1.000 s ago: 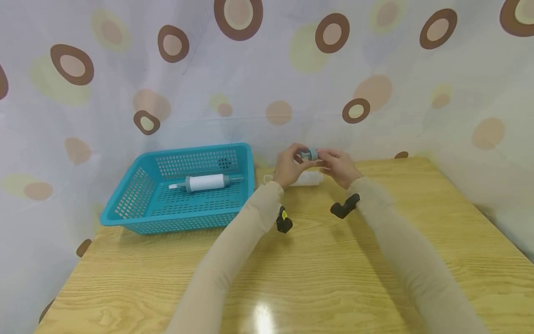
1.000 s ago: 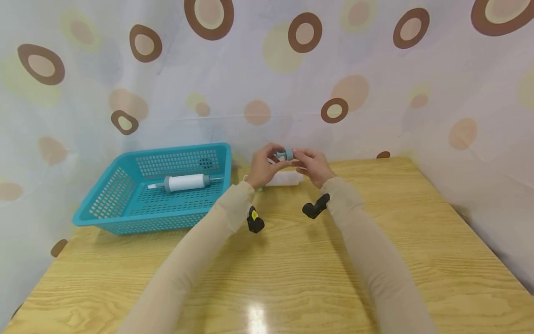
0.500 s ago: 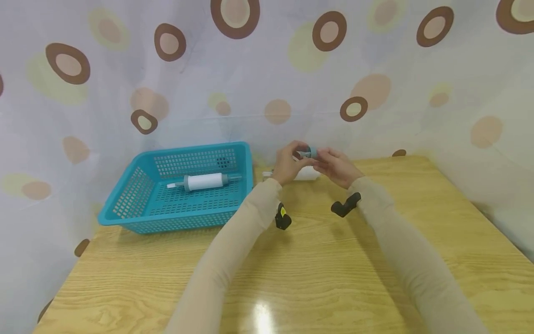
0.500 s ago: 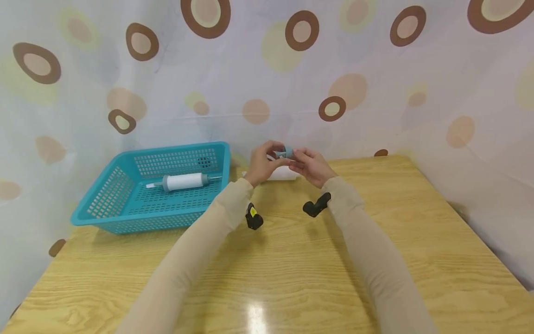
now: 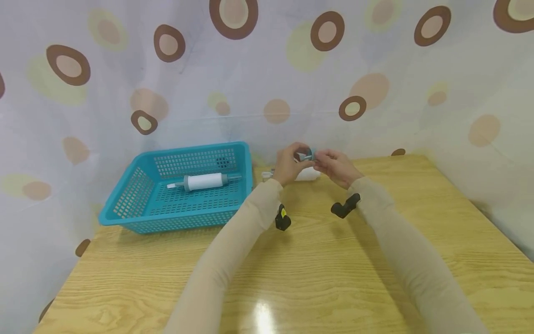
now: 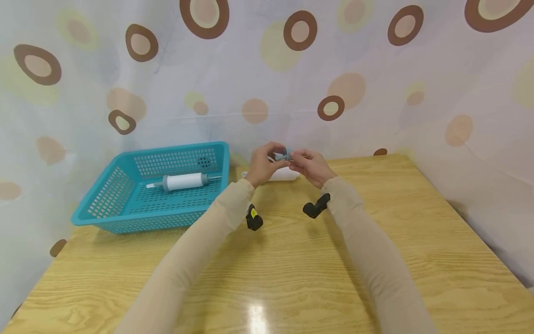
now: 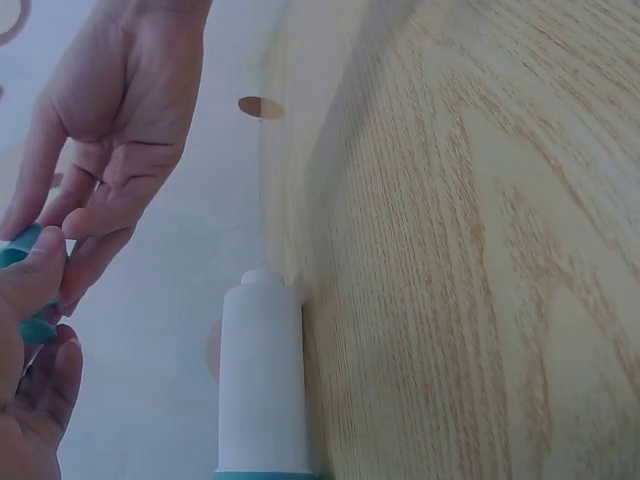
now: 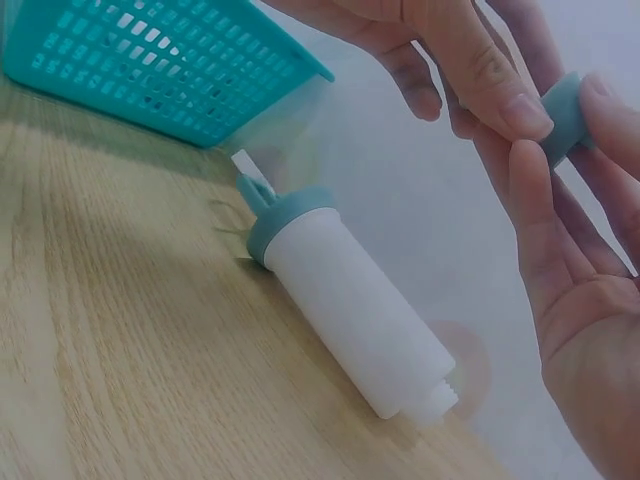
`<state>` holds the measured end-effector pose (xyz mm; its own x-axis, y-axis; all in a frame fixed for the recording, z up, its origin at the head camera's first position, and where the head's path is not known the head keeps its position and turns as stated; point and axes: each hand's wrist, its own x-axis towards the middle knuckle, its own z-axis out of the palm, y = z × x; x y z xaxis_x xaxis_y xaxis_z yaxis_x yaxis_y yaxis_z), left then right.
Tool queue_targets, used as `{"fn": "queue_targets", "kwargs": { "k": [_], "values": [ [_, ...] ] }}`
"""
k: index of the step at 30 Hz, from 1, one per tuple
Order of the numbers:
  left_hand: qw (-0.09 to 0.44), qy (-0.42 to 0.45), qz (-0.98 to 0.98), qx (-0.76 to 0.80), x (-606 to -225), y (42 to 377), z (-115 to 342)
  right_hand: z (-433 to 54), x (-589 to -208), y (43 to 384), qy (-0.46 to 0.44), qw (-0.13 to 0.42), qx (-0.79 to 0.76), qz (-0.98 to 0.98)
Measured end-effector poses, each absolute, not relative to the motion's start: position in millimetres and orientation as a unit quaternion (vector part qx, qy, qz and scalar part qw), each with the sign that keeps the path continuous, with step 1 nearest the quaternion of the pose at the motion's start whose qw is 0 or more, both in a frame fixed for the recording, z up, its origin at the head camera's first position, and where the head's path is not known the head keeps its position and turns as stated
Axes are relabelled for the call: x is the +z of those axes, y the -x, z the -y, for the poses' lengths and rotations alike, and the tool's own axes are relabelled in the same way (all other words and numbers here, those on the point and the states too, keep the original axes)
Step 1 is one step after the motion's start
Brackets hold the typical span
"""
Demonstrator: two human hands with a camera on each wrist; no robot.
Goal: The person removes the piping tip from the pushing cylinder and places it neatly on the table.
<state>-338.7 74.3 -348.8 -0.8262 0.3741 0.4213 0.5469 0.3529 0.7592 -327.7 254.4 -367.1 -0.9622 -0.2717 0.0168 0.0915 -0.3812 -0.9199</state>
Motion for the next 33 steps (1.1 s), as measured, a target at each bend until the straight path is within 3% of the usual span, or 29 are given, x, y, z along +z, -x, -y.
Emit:
{"fn": "queue_targets", "kwargs": {
  "k": [8,27,33],
  "values": [
    [0.064,0.275,0.812,-0.510,-349.3,336.9,-70.7,-260.7,-368.2,326.3,0.084,0.103,-0.817,-0.561],
    [0.102,0.276,0.815,-0.499,-359.4,344.0,-67.1,-265.5,-367.2,326.2,0.069,0.105,-0.821,-0.557],
    [0.091,0.272,0.824,-0.489,-360.1,343.5,-69.6,-273.5,-367.6,325.0,0.056,0.089,-0.817,-0.567]
  ]
}}
